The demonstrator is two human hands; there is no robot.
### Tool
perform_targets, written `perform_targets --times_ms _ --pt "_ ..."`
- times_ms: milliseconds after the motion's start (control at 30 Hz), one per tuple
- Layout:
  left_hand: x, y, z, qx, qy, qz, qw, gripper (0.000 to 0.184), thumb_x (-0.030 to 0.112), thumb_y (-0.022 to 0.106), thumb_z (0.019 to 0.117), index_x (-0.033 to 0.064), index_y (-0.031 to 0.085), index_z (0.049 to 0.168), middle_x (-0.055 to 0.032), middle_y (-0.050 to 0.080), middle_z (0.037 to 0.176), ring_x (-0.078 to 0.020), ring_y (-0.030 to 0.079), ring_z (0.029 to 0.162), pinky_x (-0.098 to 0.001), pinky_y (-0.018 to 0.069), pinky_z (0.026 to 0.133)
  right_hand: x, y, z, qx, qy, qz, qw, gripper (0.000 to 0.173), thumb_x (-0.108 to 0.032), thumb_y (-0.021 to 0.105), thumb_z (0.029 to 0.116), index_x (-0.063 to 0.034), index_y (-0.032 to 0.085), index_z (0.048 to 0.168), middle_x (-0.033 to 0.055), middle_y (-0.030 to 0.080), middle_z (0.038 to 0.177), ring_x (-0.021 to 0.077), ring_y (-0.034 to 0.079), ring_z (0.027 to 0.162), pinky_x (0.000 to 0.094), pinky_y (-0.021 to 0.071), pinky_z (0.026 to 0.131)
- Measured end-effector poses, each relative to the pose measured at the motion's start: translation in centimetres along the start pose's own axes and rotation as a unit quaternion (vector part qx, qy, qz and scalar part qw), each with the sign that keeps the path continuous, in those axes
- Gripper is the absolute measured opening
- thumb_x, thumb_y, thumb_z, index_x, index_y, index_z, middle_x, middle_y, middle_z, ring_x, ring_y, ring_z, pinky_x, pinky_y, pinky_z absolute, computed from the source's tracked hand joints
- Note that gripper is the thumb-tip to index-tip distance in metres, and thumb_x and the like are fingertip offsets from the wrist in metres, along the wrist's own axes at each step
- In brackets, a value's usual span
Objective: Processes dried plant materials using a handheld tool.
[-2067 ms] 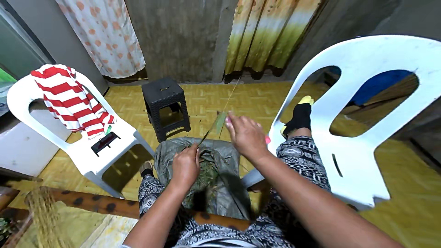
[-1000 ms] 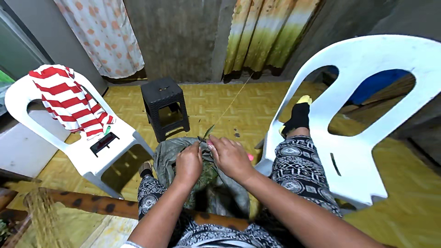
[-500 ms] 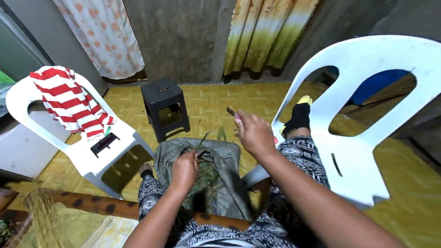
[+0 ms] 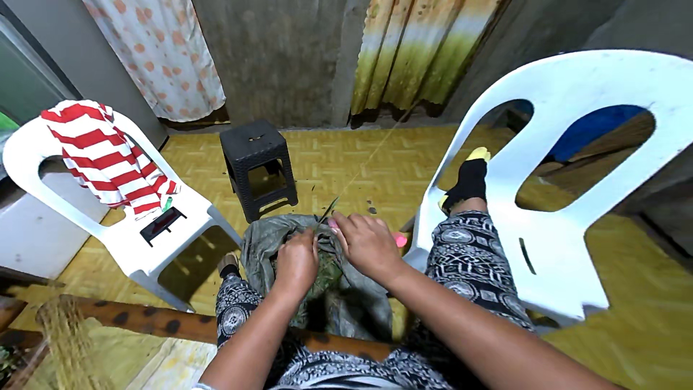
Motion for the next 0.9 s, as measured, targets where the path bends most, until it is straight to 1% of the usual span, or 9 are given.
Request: perform_targets --times_ms 167,300,400,500,567,667,767,833,900 --pt "-0.3 0.3 -0.8 0.005 0.011 0.007 1.000 0.039 0.019 0.042 0.1106 -0.0041 0.065 0.131 -0.0224 0.072 0.120 -0.0364 0.070 0.114 -0.0534 0.0511 0.101 1.2 -0.1 0.5 0.040 -0.006 -0.018 0.999 0.039 -0.025 0.049 0.1081 -0.0020 0.065 0.134 0.0254 0.071 0.103 0.0461 0.069 0.097 0.0607 0.0522 0.082" --pt "-0.4 0.2 -1.1 0.019 0.019 -0.002 1.000 0.037 0.017 0.043 0.1101 -0.0046 0.065 0.131 -0.0226 0.072 0.119 -0.0365 0.070 0.112 -0.0529 0.0519 0.100 2.4 -0.8 1.4 0.058 0.014 -0.022 0.998 0.038 -0.023 0.053 0.1068 -0.0017 0.064 0.136 0.0270 0.069 0.106 0.0478 0.068 0.099 0.0633 0.0506 0.082" --pt "-0.5 0.0 -1.5 0.033 0.023 -0.014 0.999 0.037 0.016 0.044 0.1095 -0.0049 0.066 0.130 -0.0226 0.072 0.118 -0.0362 0.071 0.110 -0.0520 0.0527 0.100 3.8 -2.0 2.3 0.051 0.063 -0.012 0.997 0.040 -0.023 0.051 0.1081 -0.0019 0.060 0.140 0.0303 0.068 0.113 0.0512 0.065 0.106 0.0664 0.0475 0.088" --pt "-0.9 -0.3 -1.6 0.012 -0.002 -0.043 0.999 0.038 0.018 0.043 0.1104 -0.0045 0.065 0.132 -0.0223 0.071 0.121 -0.0346 0.070 0.112 -0.0497 0.0519 0.102 5.2 -3.3 2.8 0.057 0.115 0.028 0.991 0.042 -0.026 0.047 0.1103 -0.0027 0.057 0.144 0.0304 0.065 0.119 0.0509 0.062 0.113 0.0670 0.0452 0.094" --pt "-1.1 -0.5 -1.4 -0.004 -0.021 -0.072 0.997 0.039 0.019 0.042 0.1110 -0.0045 0.065 0.131 -0.0224 0.072 0.118 -0.0334 0.070 0.109 -0.0493 0.0521 0.101 5.0 -3.4 2.3 0.074 0.110 0.067 0.989 0.043 -0.027 0.046 0.1106 -0.0022 0.058 0.144 0.0292 0.066 0.117 0.0497 0.063 0.111 0.0668 0.0464 0.094" --pt "-1.3 -0.5 -1.1 -0.008 -0.028 -0.106 0.994 0.038 0.021 0.042 0.1110 -0.0036 0.068 0.124 -0.0200 0.073 0.107 -0.0301 0.071 0.099 -0.0470 0.0540 0.095 3.5 -1.8 1.0 0.069 0.061 0.128 0.987 0.041 -0.027 0.047 0.1098 -0.0014 0.062 0.138 0.0256 0.069 0.113 0.0462 0.066 0.107 0.0648 0.0494 0.093" --pt "-1.4 -0.4 -1.0 -0.013 -0.024 -0.131 0.991 0.037 0.022 0.044 0.1106 -0.0021 0.070 0.119 -0.0163 0.073 0.099 -0.0249 0.071 0.091 -0.0435 0.0554 0.089 2.7 -0.2 0.3 0.045 0.037 0.133 0.989 0.041 -0.030 0.046 0.1097 -0.0043 0.066 0.135 0.0223 0.071 0.111 0.0435 0.067 0.107 0.0633 0.0492 0.094" --pt "-1.4 -0.3 -1.0 -0.025 -0.025 -0.135 0.990 0.036 0.022 0.044 0.1107 -0.0022 0.070 0.118 -0.0156 0.073 0.098 -0.0237 0.070 0.089 -0.0422 0.0550 0.088 3.2 -0.3 0.7 0.049 0.052 0.122 0.990 0.040 -0.029 0.048 0.1094 -0.0041 0.066 0.135 0.0237 0.071 0.111 0.0451 0.067 0.107 0.0643 0.0491 0.093" --pt "-1.4 -0.2 -1.1 -0.029 -0.025 -0.135 0.990 0.036 0.021 0.044 0.1107 -0.0022 0.070 0.117 -0.0154 0.073 0.098 -0.0234 0.070 0.089 -0.0418 0.0549 0.088 4.2 -1.2 1.5 0.047 0.095 0.118 0.987 0.040 -0.027 0.048 0.1097 -0.0031 0.063 0.138 0.0268 0.068 0.118 0.0478 0.064 0.113 0.0662 0.0463 0.096"
Point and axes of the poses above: each hand's wrist, its own z-axis towards the middle knuckle, its own y-axis out of the palm, x = y × z, the point moved 5 cm from there along z, towards the middle knuckle
